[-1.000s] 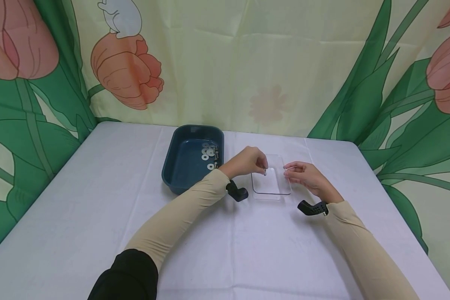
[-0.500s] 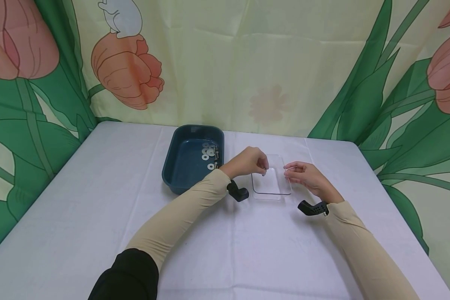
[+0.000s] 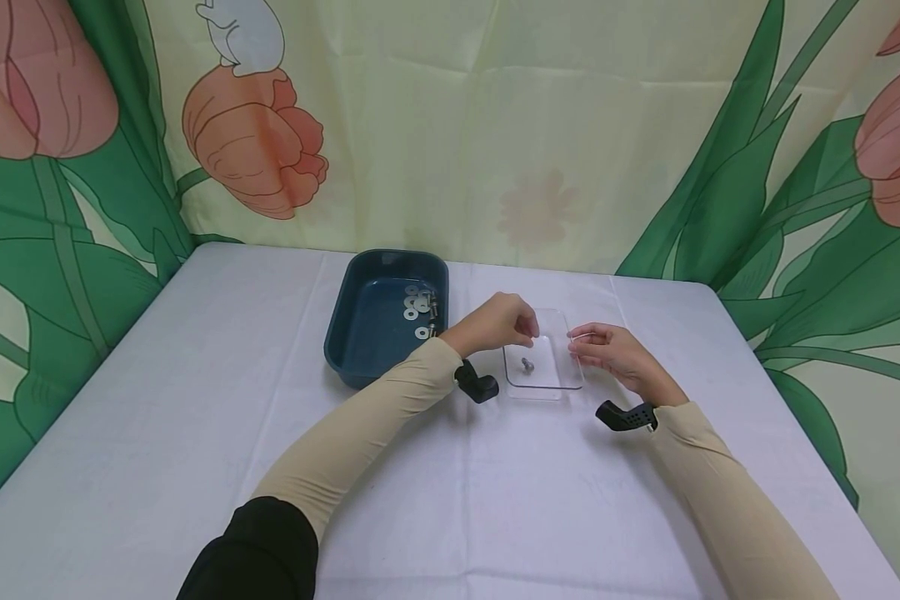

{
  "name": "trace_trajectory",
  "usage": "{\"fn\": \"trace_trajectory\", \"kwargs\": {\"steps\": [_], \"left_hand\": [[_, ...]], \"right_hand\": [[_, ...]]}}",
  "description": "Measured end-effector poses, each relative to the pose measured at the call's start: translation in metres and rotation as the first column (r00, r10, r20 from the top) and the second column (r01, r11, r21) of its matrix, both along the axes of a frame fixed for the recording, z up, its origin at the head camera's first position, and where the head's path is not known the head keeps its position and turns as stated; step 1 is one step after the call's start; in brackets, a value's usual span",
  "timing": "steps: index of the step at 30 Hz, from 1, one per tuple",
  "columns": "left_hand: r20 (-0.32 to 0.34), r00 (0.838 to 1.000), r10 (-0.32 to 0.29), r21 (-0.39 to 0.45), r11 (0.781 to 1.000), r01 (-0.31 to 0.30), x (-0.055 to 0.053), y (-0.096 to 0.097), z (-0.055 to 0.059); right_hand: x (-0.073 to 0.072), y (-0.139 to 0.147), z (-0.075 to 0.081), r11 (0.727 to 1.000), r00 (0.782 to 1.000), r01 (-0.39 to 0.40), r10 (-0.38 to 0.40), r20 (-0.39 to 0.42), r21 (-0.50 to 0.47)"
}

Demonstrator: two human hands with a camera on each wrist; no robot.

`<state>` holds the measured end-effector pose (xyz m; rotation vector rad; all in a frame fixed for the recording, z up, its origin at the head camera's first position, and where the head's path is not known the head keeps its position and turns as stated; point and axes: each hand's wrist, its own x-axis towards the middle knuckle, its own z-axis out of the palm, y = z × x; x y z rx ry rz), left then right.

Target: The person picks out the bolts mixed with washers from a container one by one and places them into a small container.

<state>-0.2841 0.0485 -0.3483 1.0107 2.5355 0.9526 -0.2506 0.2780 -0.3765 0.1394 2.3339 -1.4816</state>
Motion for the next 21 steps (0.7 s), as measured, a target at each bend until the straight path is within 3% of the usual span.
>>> {"fn": "trace_trajectory", "kwargs": {"steps": [7,14,21], "left_hand": [[0.0,1.0,-0.001,-0.01,1.0,0.001,0.0,-0.0014,0.0005],[-0.05,0.998,-0.034,-0.011,0.999,0.034,-0.0001,-0.0046,0.0025],[-0.017,0.999,-0.035,-0.017,0.999,0.035,0.0005,-0.0061,0.0056]], "right_hand": [[-0.0004,-0.0004,0.0006,1.0,1.0,0.0,0.0,0.009,0.003],[0.002,-0.0004,0.0034,1.0,1.0,-0.015,0.015,0.001,-0.01],[0.0017,0.0003,0.003,1.0,1.0,-0.026,0.026,0.0,-0.005]]}}
